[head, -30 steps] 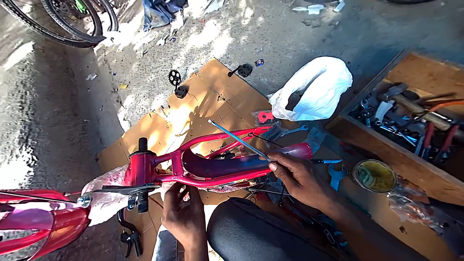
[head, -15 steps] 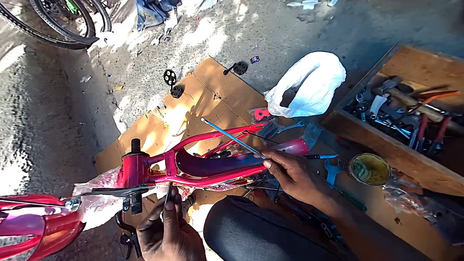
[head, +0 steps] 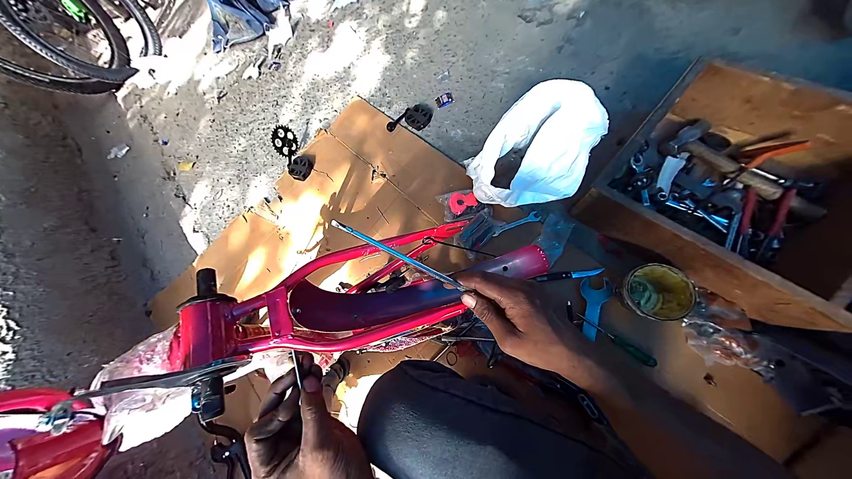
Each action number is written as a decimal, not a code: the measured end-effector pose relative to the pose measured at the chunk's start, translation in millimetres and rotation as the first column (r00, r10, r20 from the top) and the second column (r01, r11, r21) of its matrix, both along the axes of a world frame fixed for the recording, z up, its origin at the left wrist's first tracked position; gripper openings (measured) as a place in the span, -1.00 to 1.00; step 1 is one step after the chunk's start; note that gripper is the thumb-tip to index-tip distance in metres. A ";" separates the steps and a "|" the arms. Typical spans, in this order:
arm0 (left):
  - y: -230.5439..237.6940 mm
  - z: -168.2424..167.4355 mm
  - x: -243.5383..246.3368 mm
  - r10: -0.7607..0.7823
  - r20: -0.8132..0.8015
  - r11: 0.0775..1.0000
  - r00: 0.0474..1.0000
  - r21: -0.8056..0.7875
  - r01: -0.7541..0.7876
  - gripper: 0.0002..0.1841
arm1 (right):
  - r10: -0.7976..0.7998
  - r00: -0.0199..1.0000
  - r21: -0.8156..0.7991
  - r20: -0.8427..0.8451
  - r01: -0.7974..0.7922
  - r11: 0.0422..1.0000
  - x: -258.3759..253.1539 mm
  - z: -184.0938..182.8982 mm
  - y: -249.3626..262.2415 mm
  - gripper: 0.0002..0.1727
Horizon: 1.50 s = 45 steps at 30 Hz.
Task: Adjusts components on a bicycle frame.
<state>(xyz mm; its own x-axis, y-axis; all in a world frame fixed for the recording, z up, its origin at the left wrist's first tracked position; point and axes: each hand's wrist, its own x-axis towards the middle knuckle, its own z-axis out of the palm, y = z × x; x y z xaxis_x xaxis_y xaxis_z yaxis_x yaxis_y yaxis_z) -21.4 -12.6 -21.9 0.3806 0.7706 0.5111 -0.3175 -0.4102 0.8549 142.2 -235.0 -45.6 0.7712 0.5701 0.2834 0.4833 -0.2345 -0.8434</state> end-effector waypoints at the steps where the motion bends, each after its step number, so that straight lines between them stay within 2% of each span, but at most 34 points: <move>1: 0.4 0.1 0.4 -0.002 -0.005 1.000 1.000 0.000 0.002 -0.83 | -0.001 1.000 -0.002 0.003 0.001 1.000 -0.1 0.2 0.0 -0.64; 5: 3.7 -3.8 -1.8 -0.006 -0.085 0.998 0.996 0.060 0.011 -0.84 | 0.009 1.000 0.007 0.003 -0.009 1.000 0.3 0.1 0.4 -0.65; 10: 10.0 -8.5 -2.2 0.099 -0.249 0.994 0.963 0.059 -0.087 -0.78 | 0.005 1.000 0.012 -0.001 -0.005 1.000 -2.0 1.2 -0.3 -0.66; 13: 11.2 -0.9 2.4 0.109 -0.372 0.994 0.922 0.070 -0.089 -0.60 | -0.006 1.000 -0.001 0.004 0.006 1.000 -2.2 0.9 -0.3 -0.66; 15: 12.9 2.6 6.1 0.096 -0.426 0.993 0.900 0.100 -0.058 -0.60 | 0.011 1.000 -0.006 0.001 -0.011 1.000 -1.6 2.4 -1.3 -0.63; 20: 16.9 11.4 13.7 0.105 -0.390 0.990 0.915 0.128 -0.059 -0.72 | 0.041 0.999 0.027 0.013 -0.041 0.999 0.1 1.0 -0.2 -0.66; 25: 11.8 1.4 -0.1 0.189 -0.429 0.958 0.883 0.278 -0.070 -0.69 | 0.051 0.999 0.022 0.004 -0.051 0.998 2.0 0.9 -0.7 -0.66; 30: 3.5 1.8 -2.1 0.077 -0.565 0.993 0.821 -0.029 -0.113 -0.67 | 0.065 0.998 0.017 0.011 -0.065 0.998 3.5 0.5 -0.2 -0.63; 33: 9.1 0.7 -3.9 -0.084 -0.602 0.949 0.794 -0.292 -0.121 -0.67 | 0.072 0.997 0.029 0.018 -0.072 0.997 3.9 -1.6 0.0 -0.63; 35: 12.0 -4.3 -6.5 -0.123 -0.529 0.879 0.839 -0.451 -0.156 -0.68 | 0.056 0.998 0.030 0.010 -0.056 0.998 3.2 -3.1 0.4 -0.62; 38: 9.3 -7.7 -14.2 -0.063 -0.309 0.776 0.949 -0.613 -0.148 -0.74 | 0.044 0.999 0.017 0.005 -0.044 0.999 2.3 -2.9 0.6 -0.62; 41: 4.4 -6.2 -24.5 -0.089 -0.177 0.736 0.980 -0.675 -0.056 -0.74 | 0.034 0.999 0.005 -0.001 -0.034 0.999 1.5 -4.9 0.9 -0.62; 45: -0.6 -1.7 -30.3 -0.047 -0.145 0.731 0.988 -0.679 -0.064 -0.69 | 0.014 1.000 -0.033 0.002 -0.014 0.999 0.5 -7.7 0.2 -0.59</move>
<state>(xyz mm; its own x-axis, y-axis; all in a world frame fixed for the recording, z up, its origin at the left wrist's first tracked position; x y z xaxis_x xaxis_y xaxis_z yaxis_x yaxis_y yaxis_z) -51.8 -13.1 -23.6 0.3970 0.8932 -0.2109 -0.1694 0.2972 0.9397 142.8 -234.8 -53.3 0.7626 0.5896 0.2661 0.4886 -0.2555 -0.8343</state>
